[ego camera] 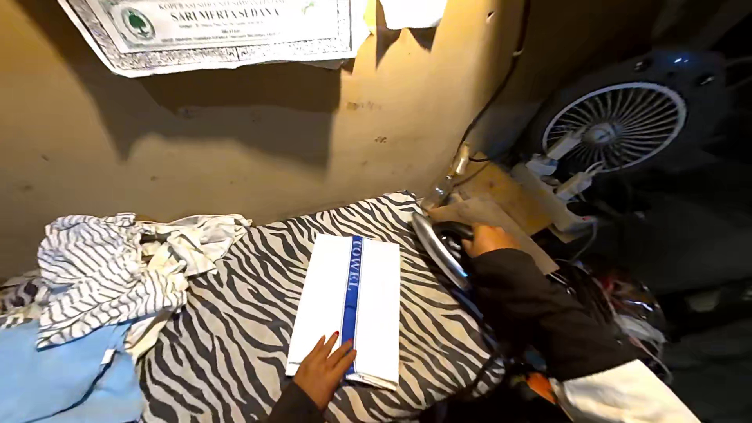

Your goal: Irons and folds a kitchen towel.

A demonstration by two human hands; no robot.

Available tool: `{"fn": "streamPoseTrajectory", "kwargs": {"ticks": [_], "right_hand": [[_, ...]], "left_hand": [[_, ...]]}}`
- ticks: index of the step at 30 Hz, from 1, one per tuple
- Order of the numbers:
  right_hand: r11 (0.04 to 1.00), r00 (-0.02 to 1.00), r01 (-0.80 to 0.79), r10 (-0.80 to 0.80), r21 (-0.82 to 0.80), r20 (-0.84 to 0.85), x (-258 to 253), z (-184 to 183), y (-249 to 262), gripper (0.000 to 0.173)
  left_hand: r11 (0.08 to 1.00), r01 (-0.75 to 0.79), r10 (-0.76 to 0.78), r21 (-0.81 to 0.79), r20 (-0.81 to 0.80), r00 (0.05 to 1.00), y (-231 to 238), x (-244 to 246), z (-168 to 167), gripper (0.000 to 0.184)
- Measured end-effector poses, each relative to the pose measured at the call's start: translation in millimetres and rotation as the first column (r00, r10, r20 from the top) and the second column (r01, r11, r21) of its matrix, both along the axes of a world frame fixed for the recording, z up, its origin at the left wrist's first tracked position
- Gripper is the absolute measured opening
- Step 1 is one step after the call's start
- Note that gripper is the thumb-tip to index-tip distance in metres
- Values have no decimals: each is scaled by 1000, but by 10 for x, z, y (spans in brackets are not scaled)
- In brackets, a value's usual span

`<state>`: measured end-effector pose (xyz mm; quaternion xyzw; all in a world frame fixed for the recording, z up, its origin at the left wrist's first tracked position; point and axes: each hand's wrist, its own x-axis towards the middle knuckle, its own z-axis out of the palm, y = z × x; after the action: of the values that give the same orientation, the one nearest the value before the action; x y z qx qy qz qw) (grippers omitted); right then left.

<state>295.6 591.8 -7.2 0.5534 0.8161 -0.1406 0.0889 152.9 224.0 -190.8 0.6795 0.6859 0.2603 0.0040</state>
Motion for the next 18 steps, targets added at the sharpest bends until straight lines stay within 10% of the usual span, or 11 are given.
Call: {"fn": "streamPoseTrajectory", "kwargs": {"ticks": [5, 9, 14, 18], "right_hand": [[993, 993, 110, -112, 49, 48, 459, -33, 520, 50], [992, 992, 116, -119, 53, 47, 533, -151, 655, 51], [991, 993, 111, -113, 73, 29, 464, -201, 730, 51], [969, 999, 24, -12, 246, -51, 483, -170, 639, 73]], "left_hand": [[801, 194, -114, -567, 173, 978, 337, -314, 1781, 40], [738, 265, -229, -621, 139, 963, 754, -552, 2996, 24], [812, 139, -195, -568, -39, 980, 1284, -881, 3105, 19], [899, -182, 116, -399, -185, 976, 1412, -1302, 2553, 37]]}}
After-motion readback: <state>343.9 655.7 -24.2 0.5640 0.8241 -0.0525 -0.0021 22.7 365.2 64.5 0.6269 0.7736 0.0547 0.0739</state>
